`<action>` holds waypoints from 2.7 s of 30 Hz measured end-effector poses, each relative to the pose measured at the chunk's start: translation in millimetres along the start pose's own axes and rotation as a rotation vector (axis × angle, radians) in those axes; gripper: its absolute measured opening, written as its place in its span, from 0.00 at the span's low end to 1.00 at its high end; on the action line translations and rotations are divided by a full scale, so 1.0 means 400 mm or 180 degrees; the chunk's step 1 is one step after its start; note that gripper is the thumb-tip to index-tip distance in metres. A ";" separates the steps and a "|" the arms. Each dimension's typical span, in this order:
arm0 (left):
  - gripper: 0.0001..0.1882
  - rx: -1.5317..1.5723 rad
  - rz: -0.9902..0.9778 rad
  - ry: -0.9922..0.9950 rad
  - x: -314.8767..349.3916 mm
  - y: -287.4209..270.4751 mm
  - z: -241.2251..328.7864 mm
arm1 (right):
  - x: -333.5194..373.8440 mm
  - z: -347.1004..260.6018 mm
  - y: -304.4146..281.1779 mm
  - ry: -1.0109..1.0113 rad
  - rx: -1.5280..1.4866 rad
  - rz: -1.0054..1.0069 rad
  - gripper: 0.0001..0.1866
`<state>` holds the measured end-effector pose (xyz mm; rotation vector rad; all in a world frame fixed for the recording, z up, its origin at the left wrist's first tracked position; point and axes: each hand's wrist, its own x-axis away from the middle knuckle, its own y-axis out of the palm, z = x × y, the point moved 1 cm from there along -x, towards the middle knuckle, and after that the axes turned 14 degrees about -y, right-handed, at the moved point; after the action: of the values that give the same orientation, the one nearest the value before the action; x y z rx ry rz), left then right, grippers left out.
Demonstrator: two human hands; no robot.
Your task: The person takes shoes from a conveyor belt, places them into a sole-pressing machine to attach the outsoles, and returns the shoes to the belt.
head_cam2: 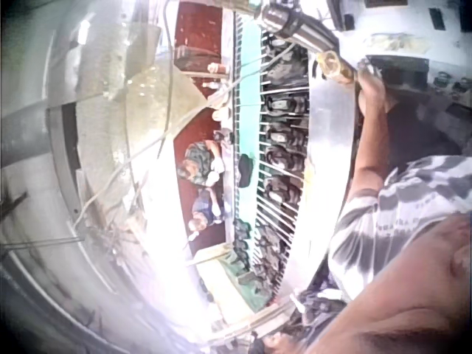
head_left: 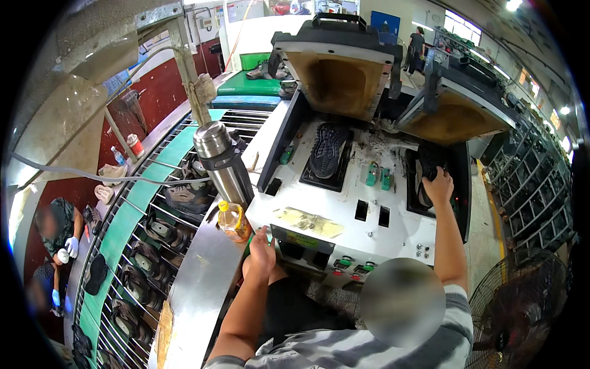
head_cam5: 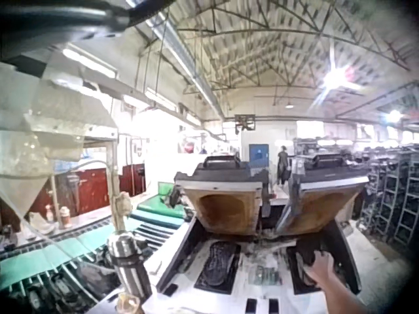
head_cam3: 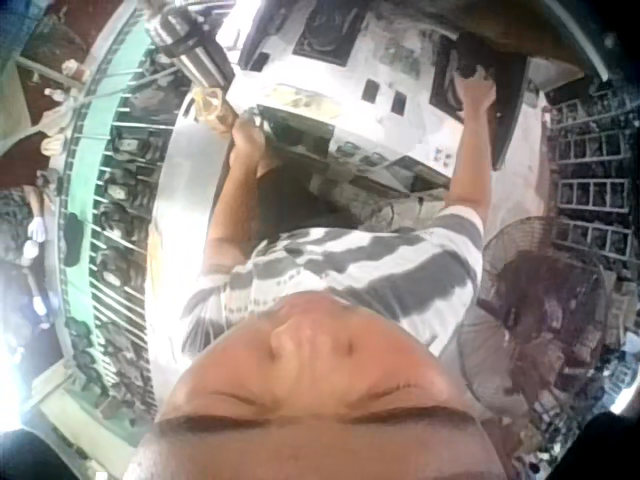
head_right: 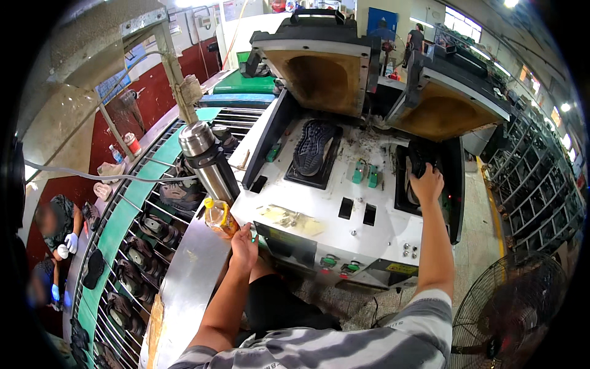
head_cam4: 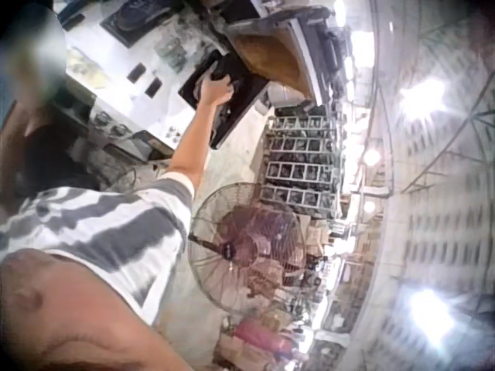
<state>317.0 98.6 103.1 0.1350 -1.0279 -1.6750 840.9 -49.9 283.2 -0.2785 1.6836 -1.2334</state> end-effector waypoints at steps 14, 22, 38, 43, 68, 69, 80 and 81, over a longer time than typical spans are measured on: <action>0.11 0.0088 0.1543 0.0636 0.534 -0.573 0.054 | -0.100 0.116 0.089 0.1148 -0.0932 -0.1200 0.53; 0.10 0.0092 0.1734 0.0814 0.601 -0.639 -0.029 | 0.140 0.117 0.115 0.0946 -0.0561 0.1128 0.46; 0.33 -0.2187 -0.0115 0.1098 0.715 -0.214 -0.063 | 0.690 -0.810 -0.107 0.0240 -0.7792 -0.2945 0.42; 0.25 0.0944 0.0677 0.1829 0.977 -0.302 0.046 | 0.910 -1.296 -0.409 -0.1172 -0.6825 -0.6387 0.40; 0.40 -0.2133 0.6346 0.2452 1.088 -1.312 0.507 | 0.971 -1.479 -0.041 -0.1638 -0.4649 -0.4799 0.10; 0.41 -0.2216 0.6266 0.2627 1.063 -1.354 0.510 | 0.956 -1.480 -0.023 -0.1637 -0.4568 -0.4678 0.09; 0.41 -0.2219 0.6310 0.2104 0.991 -1.337 0.584 | 0.878 -1.658 0.190 -0.2721 -0.4379 -0.2880 0.05; 0.40 -0.2266 0.6531 0.2132 0.987 -1.305 0.601 | 0.878 -1.680 0.200 -0.3102 -0.4127 -0.2454 0.03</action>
<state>-352.1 -91.8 54.5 -0.6106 0.2431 0.0944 157.8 152.2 11.1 -2.0558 1.2112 -0.1090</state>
